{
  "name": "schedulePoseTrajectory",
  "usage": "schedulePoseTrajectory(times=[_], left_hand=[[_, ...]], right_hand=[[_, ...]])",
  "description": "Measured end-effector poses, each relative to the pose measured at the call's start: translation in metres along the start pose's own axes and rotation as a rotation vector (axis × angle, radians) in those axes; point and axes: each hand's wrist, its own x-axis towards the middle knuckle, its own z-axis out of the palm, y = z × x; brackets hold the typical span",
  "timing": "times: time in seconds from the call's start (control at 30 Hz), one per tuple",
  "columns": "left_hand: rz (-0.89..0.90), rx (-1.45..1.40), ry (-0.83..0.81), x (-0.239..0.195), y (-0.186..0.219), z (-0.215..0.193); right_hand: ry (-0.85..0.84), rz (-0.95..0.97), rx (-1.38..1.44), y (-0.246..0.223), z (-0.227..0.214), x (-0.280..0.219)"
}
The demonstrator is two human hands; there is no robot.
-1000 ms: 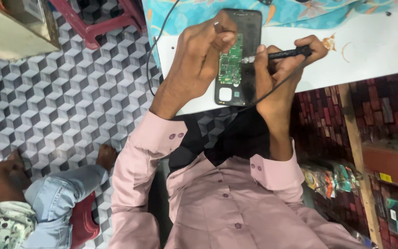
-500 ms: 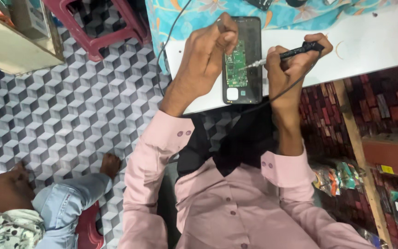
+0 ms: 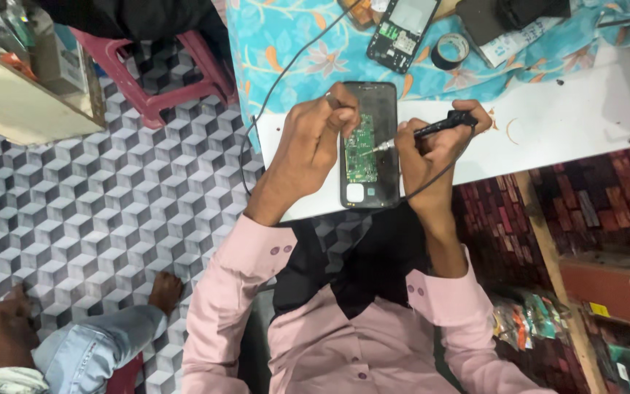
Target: The person uses a soldering iron and tweezers to work on a smartphone motherboard placed on a table. The person applies heat and manipulates small components on the circuit board throughout the clip.
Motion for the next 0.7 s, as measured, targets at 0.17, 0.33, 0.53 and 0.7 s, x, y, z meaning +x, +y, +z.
schedulePoseTrajectory(times=[0.17, 0.33, 0.53, 0.7], left_hand=[[-0.024, 0.026, -0.018, -0.004, -0.002, -0.001], [-0.067, 0.046, 0.006, -0.004, 0.000, 0.000], [0.001, 0.064, 0.014, 0.001, 0.001, -0.001], [-0.028, 0.083, 0.022, -0.001, 0.001, 0.001]], right_hand=[[-0.078, -0.217, -0.154, -0.002, -0.007, -0.005], [-0.156, 0.119, 0.170, -0.007, -0.006, -0.004], [-0.120, 0.178, 0.173, -0.015, -0.004, 0.002], [-0.117, -0.083, 0.022, -0.023, -0.007, 0.007]])
